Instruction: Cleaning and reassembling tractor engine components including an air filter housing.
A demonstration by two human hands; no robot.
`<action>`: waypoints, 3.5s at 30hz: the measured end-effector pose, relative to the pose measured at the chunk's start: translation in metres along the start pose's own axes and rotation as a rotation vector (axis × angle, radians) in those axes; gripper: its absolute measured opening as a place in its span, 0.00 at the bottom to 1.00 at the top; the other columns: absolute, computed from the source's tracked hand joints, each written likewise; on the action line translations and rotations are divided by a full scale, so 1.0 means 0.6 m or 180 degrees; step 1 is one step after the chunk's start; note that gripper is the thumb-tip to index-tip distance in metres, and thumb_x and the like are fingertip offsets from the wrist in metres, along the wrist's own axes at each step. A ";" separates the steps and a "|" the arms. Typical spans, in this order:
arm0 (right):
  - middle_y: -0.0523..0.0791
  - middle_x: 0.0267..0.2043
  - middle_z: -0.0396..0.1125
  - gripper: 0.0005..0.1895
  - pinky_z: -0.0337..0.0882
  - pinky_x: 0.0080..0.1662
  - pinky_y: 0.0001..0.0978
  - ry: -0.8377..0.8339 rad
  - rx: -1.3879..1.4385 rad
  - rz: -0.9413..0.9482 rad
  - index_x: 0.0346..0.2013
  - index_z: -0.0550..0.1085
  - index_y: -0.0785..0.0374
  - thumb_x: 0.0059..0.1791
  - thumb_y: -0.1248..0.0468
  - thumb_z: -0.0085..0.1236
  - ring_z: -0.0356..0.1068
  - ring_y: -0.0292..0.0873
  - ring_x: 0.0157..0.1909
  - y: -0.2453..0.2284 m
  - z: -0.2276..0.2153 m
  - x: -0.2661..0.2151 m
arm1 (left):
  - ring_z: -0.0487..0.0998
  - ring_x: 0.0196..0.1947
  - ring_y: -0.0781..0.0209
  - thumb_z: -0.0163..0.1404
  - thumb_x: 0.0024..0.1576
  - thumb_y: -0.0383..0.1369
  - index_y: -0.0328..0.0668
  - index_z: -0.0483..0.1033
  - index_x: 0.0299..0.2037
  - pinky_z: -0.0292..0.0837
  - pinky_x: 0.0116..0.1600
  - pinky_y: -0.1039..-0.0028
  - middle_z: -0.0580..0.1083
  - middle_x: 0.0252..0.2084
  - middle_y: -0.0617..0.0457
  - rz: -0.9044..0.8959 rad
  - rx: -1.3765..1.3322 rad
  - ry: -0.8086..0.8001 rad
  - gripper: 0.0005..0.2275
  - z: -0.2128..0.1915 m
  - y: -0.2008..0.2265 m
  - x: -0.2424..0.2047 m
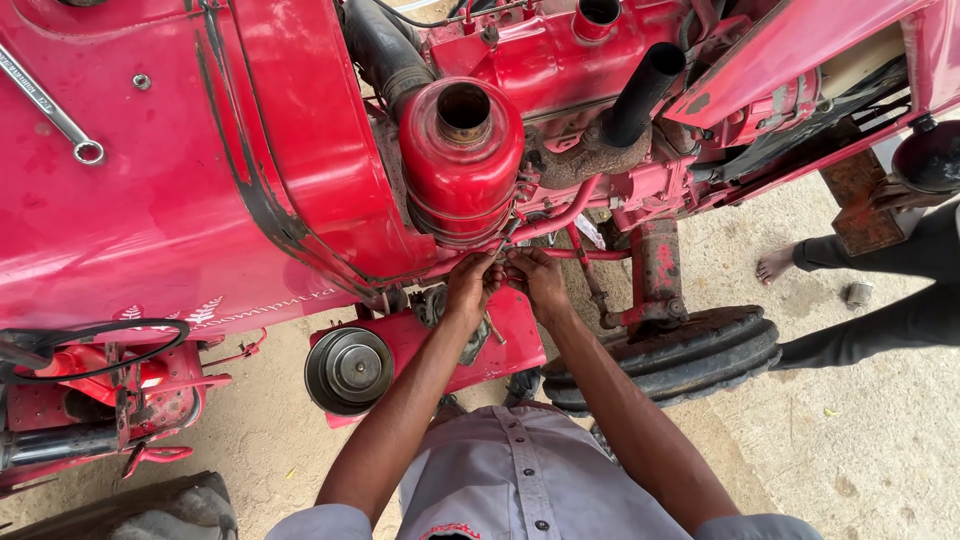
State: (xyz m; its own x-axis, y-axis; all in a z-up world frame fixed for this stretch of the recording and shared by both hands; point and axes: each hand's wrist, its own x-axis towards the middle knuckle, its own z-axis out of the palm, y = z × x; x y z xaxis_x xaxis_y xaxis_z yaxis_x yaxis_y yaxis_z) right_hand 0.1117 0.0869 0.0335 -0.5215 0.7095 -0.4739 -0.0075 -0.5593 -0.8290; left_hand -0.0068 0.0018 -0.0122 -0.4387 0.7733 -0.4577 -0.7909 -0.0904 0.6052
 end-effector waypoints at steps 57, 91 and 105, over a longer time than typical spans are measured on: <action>0.48 0.34 0.75 0.11 0.65 0.33 0.39 -0.0504 -0.2295 -0.0242 0.42 0.76 0.67 0.53 0.60 0.60 0.64 0.42 0.29 -0.064 0.153 -0.189 | 0.61 0.17 0.69 0.45 0.67 0.38 0.38 0.74 0.38 0.55 0.23 0.76 0.64 0.20 0.57 0.0597 0.1528 0.0003 0.12 -0.082 0.095 -0.235; 0.49 0.26 0.62 0.10 0.61 0.34 0.40 -0.1821 -0.2846 -0.4744 0.40 0.72 0.66 0.62 0.62 0.56 0.62 0.46 0.26 -0.295 0.536 -0.226 | 0.76 0.29 0.67 0.52 0.68 0.36 0.37 0.73 0.45 0.74 0.34 0.77 0.76 0.34 0.53 0.1739 -0.0214 -0.0321 0.09 -0.059 0.374 -0.373; 0.56 0.40 0.72 0.20 0.74 0.41 0.57 -0.0465 -0.5435 -0.0792 0.44 0.71 0.61 0.46 0.53 0.64 0.74 0.63 0.41 0.307 -0.096 0.054 | 0.77 0.27 0.63 0.46 0.60 0.28 0.37 0.78 0.41 0.77 0.33 0.71 0.76 0.29 0.53 -0.0443 0.0430 0.0310 0.07 -0.221 -0.049 -0.136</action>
State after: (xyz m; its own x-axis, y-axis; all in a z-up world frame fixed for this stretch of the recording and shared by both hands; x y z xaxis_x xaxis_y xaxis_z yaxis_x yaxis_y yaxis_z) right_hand 0.1426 0.0318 -0.1518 -0.7156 0.6059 -0.3475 0.6953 0.6653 -0.2719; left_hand -0.0042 -0.1419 -0.0787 -0.3737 0.7076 -0.5997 -0.7852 0.1029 0.6107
